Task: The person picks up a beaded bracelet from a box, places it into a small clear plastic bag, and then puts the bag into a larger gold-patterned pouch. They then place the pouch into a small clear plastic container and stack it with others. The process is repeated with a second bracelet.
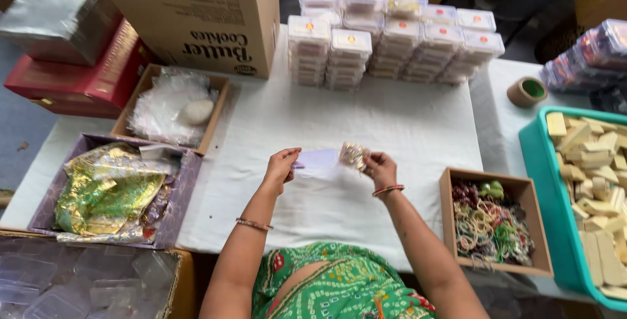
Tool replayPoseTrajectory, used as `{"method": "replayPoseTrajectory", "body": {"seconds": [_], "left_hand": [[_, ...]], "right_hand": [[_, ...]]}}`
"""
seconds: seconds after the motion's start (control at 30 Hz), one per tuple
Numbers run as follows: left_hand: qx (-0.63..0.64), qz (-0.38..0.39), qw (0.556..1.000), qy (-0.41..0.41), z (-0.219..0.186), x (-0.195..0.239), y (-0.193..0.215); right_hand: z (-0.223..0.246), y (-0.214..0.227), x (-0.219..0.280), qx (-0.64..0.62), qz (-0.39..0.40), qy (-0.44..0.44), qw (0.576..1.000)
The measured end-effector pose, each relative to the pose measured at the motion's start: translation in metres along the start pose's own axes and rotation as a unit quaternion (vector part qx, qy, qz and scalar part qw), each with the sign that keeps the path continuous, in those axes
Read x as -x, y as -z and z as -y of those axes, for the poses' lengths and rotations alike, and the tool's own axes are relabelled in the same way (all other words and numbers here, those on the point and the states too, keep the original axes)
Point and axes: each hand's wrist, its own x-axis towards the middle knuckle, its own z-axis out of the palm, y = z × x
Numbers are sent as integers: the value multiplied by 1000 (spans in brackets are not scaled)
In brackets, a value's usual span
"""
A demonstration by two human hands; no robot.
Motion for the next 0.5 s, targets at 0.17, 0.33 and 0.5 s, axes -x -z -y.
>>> {"method": "replayPoseTrajectory", "body": {"seconds": [0.17, 0.33, 0.5], "left_hand": [[213, 68, 954, 198, -2, 0, -16], [202, 105, 958, 176, -5, 7, -16], [104, 64, 980, 154, 20, -13, -32]], "right_hand": [[36, 20, 18, -13, -34, 43, 998], [59, 9, 38, 9, -1, 118, 993], [37, -10, 32, 44, 142, 121, 981]]}}
